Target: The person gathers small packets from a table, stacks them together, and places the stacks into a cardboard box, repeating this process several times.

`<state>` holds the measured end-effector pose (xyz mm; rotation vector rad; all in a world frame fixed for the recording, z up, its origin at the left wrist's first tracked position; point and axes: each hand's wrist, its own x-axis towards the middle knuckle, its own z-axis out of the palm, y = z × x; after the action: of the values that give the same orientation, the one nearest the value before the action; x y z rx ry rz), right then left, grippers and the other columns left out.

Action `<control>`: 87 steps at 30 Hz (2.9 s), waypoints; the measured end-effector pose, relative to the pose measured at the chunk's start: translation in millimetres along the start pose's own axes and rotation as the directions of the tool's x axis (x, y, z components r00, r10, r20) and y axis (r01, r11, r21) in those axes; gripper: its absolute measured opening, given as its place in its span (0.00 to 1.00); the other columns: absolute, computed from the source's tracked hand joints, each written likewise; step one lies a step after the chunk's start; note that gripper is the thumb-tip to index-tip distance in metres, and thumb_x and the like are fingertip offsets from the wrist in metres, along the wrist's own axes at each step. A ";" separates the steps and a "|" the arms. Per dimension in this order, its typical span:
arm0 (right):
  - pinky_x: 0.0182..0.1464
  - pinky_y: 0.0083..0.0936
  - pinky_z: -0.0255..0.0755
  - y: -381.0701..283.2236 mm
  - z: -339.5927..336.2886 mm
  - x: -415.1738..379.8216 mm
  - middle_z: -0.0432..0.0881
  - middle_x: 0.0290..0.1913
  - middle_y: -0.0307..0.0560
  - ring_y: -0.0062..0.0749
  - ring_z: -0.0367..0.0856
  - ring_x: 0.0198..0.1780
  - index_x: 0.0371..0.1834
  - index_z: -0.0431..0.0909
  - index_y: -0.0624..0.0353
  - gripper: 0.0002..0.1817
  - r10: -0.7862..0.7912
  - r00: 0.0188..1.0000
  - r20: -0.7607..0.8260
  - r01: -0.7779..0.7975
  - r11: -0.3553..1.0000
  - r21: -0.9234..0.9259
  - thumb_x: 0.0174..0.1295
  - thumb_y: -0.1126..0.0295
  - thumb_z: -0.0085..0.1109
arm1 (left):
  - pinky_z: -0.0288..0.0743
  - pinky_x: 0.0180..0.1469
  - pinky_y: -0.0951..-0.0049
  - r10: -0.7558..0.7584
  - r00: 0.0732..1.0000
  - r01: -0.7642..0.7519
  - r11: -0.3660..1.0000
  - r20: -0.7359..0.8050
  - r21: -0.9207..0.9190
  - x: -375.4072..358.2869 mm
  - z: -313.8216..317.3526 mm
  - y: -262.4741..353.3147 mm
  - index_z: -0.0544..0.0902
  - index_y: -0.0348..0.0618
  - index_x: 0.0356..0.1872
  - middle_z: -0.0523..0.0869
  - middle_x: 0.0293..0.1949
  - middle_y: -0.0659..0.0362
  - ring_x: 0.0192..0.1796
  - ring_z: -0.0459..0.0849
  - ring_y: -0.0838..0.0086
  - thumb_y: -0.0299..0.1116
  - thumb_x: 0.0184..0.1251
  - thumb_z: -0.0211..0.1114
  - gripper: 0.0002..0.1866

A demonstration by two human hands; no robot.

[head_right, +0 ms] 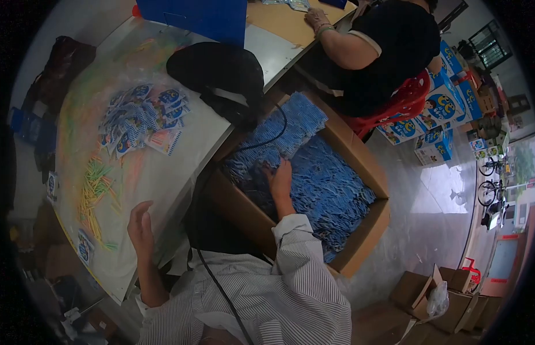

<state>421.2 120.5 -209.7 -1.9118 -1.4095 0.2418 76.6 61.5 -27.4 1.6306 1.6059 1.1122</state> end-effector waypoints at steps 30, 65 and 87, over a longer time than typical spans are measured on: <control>0.40 0.33 0.66 -18.6 -4.6 -8.9 0.72 0.34 0.54 0.49 0.71 0.38 0.38 0.69 0.63 0.23 0.044 0.988 -0.147 -0.030 0.995 0.096 0.37 0.70 0.68 | 0.68 0.42 0.68 0.444 0.361 -0.886 0.438 0.820 0.153 113.2 263.7 33.9 0.72 0.41 0.39 0.73 0.38 0.56 0.44 0.72 0.65 0.29 0.43 0.62 0.18; 0.33 0.23 0.70 -2.2 -49.3 19.4 0.74 0.33 0.46 0.34 0.75 0.31 0.29 0.76 0.60 0.08 -0.041 0.998 -0.039 0.049 0.965 0.257 0.45 0.82 0.57 | 0.62 0.45 0.72 0.601 0.272 -0.937 0.344 0.752 0.064 117.0 279.4 25.7 0.79 0.42 0.29 0.74 0.41 0.63 0.47 0.69 0.72 0.28 0.52 0.53 0.07; 0.33 0.31 0.68 6.4 -8.3 -11.6 0.71 0.31 0.54 0.45 0.73 0.31 0.37 0.67 0.65 0.20 0.285 0.958 0.024 -0.285 0.944 0.167 0.43 0.70 0.64 | 0.66 0.49 0.68 0.531 0.336 -0.845 0.535 0.778 -0.001 119.4 289.4 20.0 0.77 0.41 0.31 0.75 0.39 0.61 0.47 0.71 0.68 0.24 0.45 0.57 0.09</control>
<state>426.2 105.7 -211.0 -1.9675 -1.0698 0.4838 328.0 218.6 -129.6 2.7712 0.5338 0.2912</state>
